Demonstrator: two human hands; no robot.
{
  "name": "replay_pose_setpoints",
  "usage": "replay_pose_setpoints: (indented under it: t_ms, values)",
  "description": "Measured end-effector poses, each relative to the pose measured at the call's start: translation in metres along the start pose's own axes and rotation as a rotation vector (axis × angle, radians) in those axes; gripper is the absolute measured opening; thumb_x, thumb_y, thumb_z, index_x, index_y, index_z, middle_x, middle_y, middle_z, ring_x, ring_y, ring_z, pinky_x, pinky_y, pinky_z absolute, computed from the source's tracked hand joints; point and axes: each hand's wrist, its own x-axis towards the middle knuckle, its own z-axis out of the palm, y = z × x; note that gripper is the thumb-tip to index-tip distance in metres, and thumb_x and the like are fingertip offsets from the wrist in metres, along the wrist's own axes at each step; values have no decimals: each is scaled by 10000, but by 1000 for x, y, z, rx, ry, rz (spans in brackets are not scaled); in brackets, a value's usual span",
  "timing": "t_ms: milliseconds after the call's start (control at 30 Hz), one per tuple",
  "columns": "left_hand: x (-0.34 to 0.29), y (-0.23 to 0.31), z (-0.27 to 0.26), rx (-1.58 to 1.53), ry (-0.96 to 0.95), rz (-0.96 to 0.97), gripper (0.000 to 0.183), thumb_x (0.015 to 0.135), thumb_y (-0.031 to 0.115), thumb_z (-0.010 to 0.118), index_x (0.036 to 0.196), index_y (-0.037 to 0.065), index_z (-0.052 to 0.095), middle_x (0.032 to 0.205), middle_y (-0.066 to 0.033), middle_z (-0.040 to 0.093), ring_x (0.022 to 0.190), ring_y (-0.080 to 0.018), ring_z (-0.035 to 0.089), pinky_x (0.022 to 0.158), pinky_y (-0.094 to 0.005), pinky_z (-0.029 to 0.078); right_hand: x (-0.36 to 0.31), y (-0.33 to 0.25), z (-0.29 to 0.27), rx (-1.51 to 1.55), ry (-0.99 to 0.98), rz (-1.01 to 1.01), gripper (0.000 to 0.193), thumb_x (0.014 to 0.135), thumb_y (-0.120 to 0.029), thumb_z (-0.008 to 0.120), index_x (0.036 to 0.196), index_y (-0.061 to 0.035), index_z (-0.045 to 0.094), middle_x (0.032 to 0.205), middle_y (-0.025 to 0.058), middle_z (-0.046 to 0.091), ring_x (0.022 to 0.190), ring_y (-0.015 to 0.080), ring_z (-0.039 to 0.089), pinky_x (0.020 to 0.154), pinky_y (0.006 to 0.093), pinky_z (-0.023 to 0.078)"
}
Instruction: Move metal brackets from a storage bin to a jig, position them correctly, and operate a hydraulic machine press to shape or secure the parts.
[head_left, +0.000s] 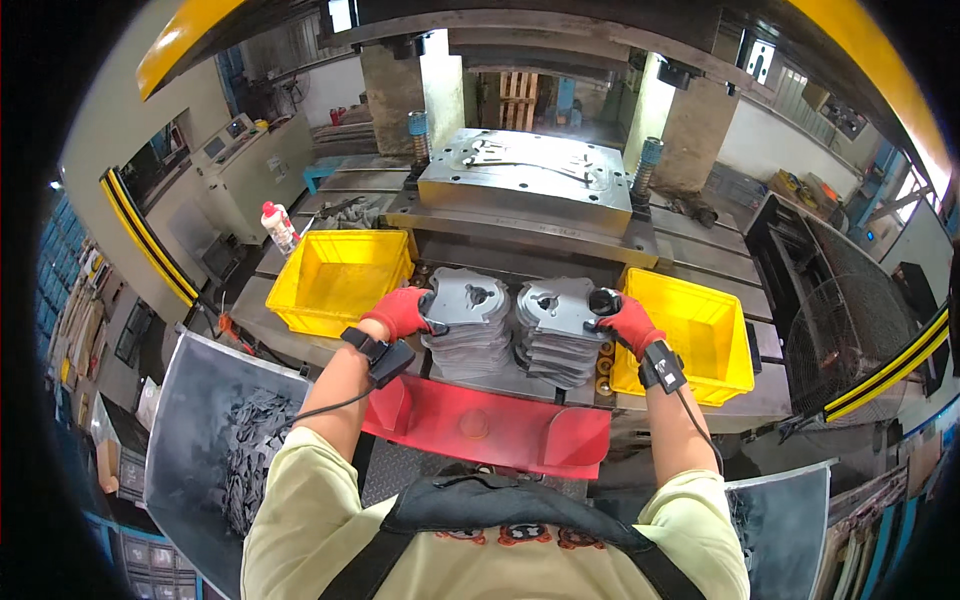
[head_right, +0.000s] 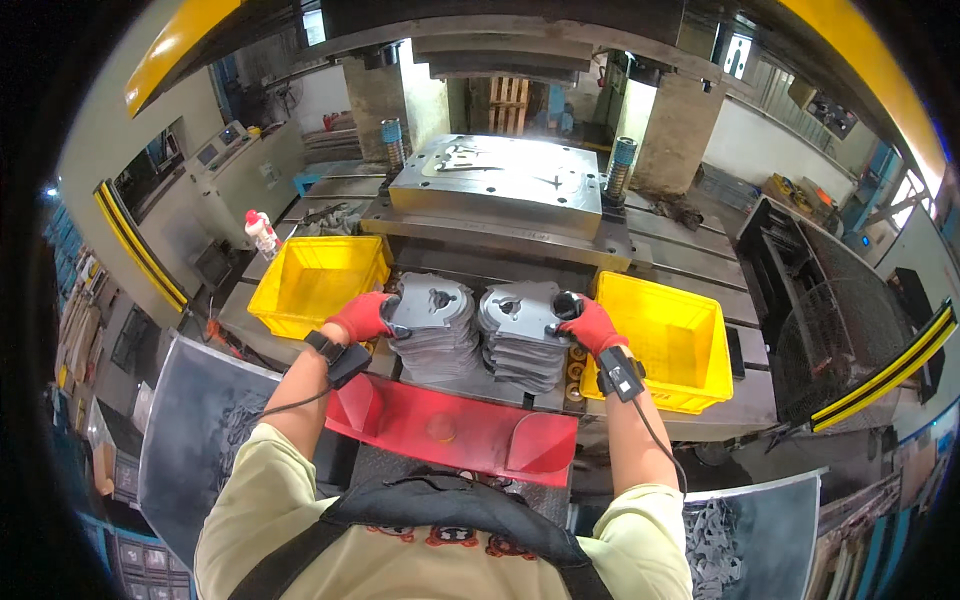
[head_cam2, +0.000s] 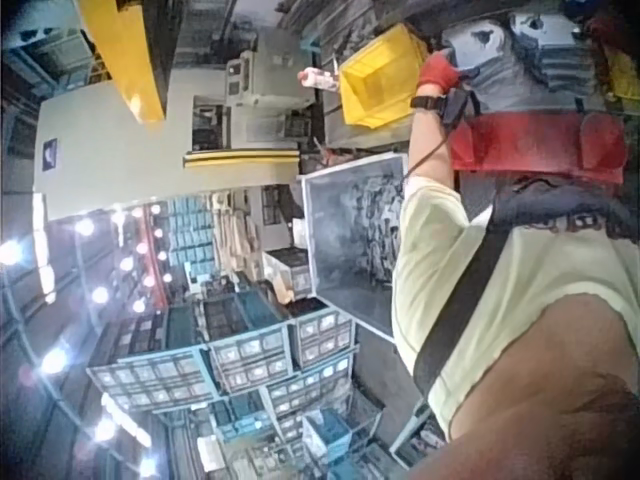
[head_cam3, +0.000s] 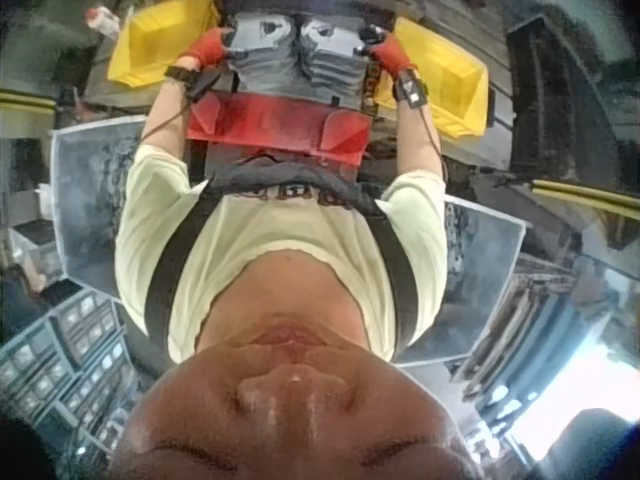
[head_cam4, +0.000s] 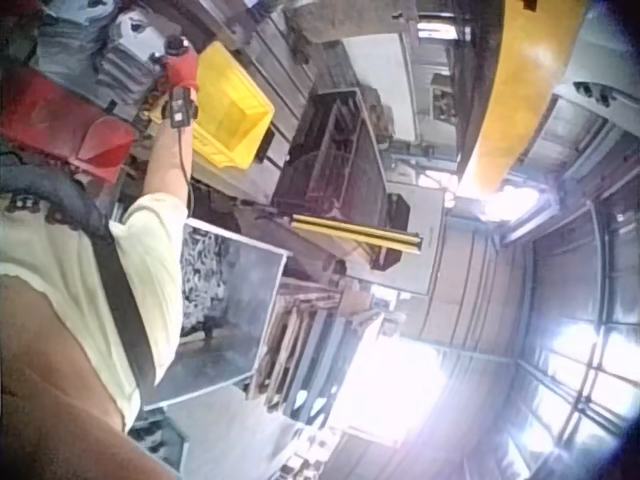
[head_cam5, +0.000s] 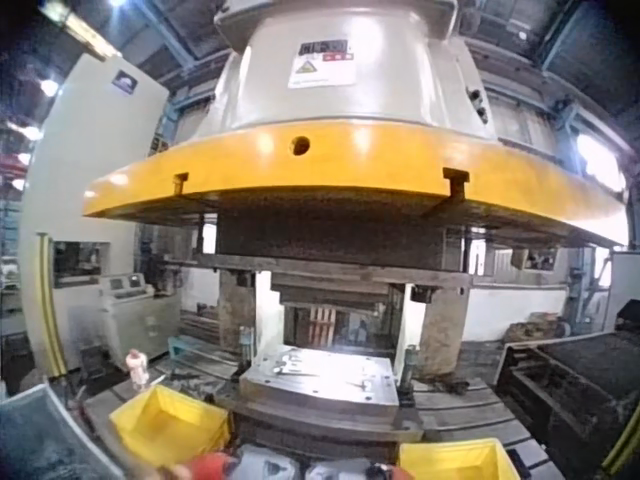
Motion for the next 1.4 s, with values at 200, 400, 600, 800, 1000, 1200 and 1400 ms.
replay_pose_setpoints:
  t_ms: [200, 400, 600, 800, 1000, 1200, 1400]
  values:
    - [1, -13, -3, -49, -43, -23, 488, 682, 420, 810, 1019, 94, 677, 1031, -176, 696, 1005, -399, 633, 846, -456, 509, 5, 4, 9, -273, 78, -67, 590, 673, -138, 831, 1226, -48, 646, 1095, 83, 720, 1002, 192, 657, 915, 321, 494]
    - [-3, -21, -14, -85, -88, 10, 578, 694, 420, 827, 1119, 61, 669, 1051, -189, 686, 984, -381, 645, 843, -418, 509, 15, 12, 5, 174, -100, 114, 501, 695, -45, 768, 1188, -46, 678, 1086, 58, 716, 974, 164, 647, 894, 301, 492]
    - [-1, -2, -28, 113, 117, 232, 472, 681, 470, 775, 983, 128, 656, 942, -148, 674, 938, -364, 644, 797, -469, 512, 12, 11, -9, -116, 56, 18, 532, 677, -88, 780, 1194, -35, 667, 1059, 117, 731, 1002, 217, 681, 912, 324, 501]
    - [14, 12, -71, 262, 186, 400, 664, 632, 513, 787, 1097, 61, 642, 938, -150, 657, 908, -353, 638, 791, -445, 502, 6, -38, -25, -43, 47, 67, 711, 683, -103, 821, 1343, -52, 562, 1194, 141, 684, 1114, 246, 645, 968, 335, 483]
    - [70, 3, -116, 421, 355, 526, 755, 585, 526, 799, 1138, 39, 637, 969, -153, 648, 905, -354, 637, 803, -449, 507, -5, -70, -25, -360, -245, -106, 875, 628, -229, 886, 1412, -131, 508, 1283, 173, 603, 1166, 342, 585, 986, 383, 474]
    - [194, -29, -148, 327, 426, 378, 554, 641, 485, 815, 951, 61, 639, 856, -166, 643, 843, -379, 640, 729, -450, 511, -6, -99, -28, -443, -200, -45, 599, 656, -197, 862, 1220, -144, 670, 1037, 151, 683, 964, 342, 650, 853, 395, 521]
    - [311, -79, -127, 356, 524, 347, 525, 680, 454, 809, 1002, 69, 653, 892, -149, 653, 859, -351, 646, 760, -441, 512, 11, -114, -38, -331, -143, -35, 544, 647, -127, 862, 1166, -107, 699, 1083, 144, 705, 984, 333, 666, 883, 371, 525]
